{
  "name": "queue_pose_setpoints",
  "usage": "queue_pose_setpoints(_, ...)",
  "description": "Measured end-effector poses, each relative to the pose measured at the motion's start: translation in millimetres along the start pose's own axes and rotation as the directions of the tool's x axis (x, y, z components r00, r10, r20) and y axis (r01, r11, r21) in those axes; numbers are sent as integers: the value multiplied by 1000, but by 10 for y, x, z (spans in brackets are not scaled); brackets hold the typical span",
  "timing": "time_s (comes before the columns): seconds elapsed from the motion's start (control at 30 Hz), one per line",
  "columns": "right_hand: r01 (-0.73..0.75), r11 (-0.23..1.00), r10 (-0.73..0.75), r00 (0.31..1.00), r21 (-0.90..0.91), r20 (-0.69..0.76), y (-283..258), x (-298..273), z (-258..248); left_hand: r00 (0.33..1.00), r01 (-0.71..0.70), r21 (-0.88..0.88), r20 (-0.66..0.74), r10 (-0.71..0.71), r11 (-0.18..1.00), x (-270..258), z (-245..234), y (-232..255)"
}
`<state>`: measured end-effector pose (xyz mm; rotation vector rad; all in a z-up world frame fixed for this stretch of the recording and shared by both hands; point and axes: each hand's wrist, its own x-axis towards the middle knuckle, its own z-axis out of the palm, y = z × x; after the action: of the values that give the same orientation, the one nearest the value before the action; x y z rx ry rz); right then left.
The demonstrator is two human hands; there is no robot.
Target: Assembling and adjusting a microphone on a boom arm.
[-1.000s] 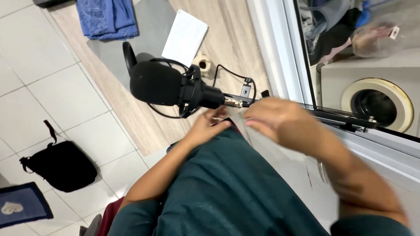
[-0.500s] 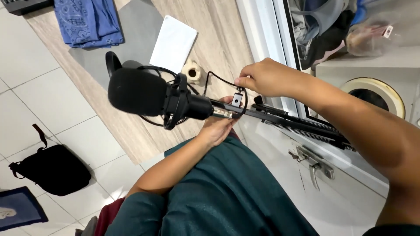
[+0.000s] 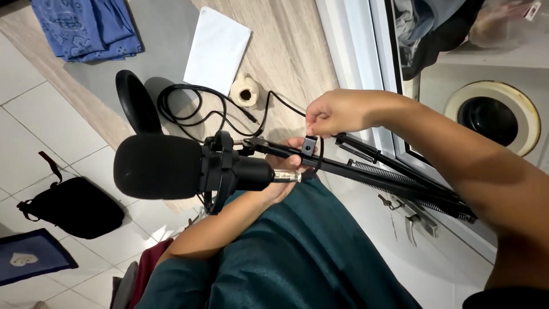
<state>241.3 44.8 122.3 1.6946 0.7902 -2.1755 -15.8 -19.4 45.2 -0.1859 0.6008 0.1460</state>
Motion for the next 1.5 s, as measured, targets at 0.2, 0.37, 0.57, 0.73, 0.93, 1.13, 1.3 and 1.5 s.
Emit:
queue_pose_setpoints(0.2,-137,990,137,991,-41,-6,-323,-133,-96,997,76,-26,-19,-76,997,-53,145,116)
queue_pose_setpoints(0.37,128,992,-128,991,-3,33,44,-9,-64,996,87,5,-32,-87,996,-73,-29,-15)
queue_pose_setpoints(0.57,133,982,-135,991,132,6,-99,-63,-99,998,56,142,-8,-56,988,-79,-265,-157)
queue_pose_setpoints(0.73,-77,997,77,997,29,11,-107,-77,-85,998,39,239,38,-50,970,-75,-308,-154)
queue_pose_setpoints(0.93,-65,997,67,994,29,-88,-286,-99,-104,992,113,192,31,-121,975,-64,-194,-21)
queue_pose_setpoints(1.13,117,987,-121,992,112,35,-42,-77,-97,988,100,219,92,-123,971,-57,-210,-21)
queue_pose_setpoints(1.3,-160,987,160,987,-28,-17,-330,-102,-117,991,62,219,99,-86,974,-70,-115,33)
queue_pose_setpoints(1.5,56,986,-69,994,157,79,-17,-89,-111,992,74,220,84,-95,973,-82,-173,-18)
